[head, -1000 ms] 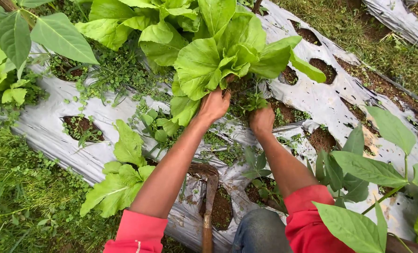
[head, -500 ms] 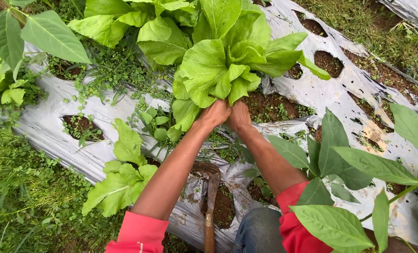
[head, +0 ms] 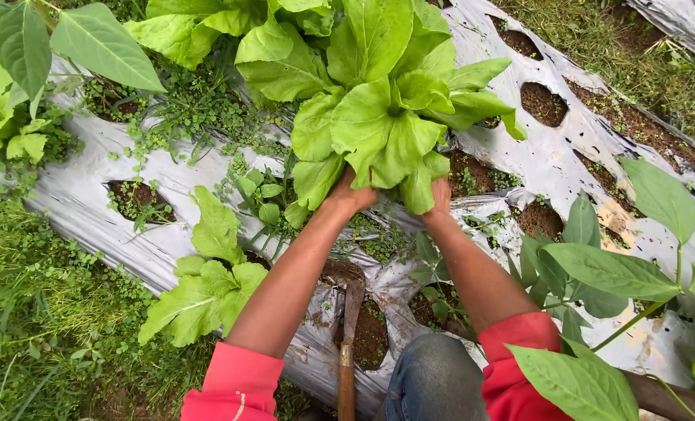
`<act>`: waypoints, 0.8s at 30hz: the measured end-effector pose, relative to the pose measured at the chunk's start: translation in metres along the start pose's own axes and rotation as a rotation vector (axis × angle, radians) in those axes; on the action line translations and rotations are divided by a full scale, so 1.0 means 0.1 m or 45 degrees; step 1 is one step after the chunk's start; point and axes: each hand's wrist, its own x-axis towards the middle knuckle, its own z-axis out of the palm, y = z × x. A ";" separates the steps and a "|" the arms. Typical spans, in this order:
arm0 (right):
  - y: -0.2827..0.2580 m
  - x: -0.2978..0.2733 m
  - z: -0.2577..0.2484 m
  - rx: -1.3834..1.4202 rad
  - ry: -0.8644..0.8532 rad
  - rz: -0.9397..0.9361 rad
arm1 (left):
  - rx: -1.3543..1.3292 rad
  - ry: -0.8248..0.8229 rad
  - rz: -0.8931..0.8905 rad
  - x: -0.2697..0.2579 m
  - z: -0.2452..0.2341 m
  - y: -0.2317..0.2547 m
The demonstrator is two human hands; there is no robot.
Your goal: The person squats between raised garden beds covered in plastic mulch and removes weeds by hand and with a small hand hoe. They clear weeds from around lettuce plants and between rows of onions, gathering the removed plants into a pile.
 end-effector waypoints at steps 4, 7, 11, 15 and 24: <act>-0.07 0.01 -0.01 0.011 -0.025 -0.014 | 0.030 -0.011 0.005 -0.09 0.03 0.00; -0.17 -0.16 0.11 0.028 -0.057 -0.034 | 0.060 -0.021 0.000 -0.32 0.05 -0.11; -0.27 -0.50 0.24 0.046 -0.099 -0.058 | 0.102 -0.036 0.002 -0.67 0.13 -0.25; -0.48 -0.76 0.38 0.058 -0.134 -0.105 | 0.146 -0.029 0.004 -0.99 0.15 -0.36; 0.54 -0.87 0.62 0.117 -0.007 0.711 | 0.197 -0.062 0.024 -1.14 0.39 -0.23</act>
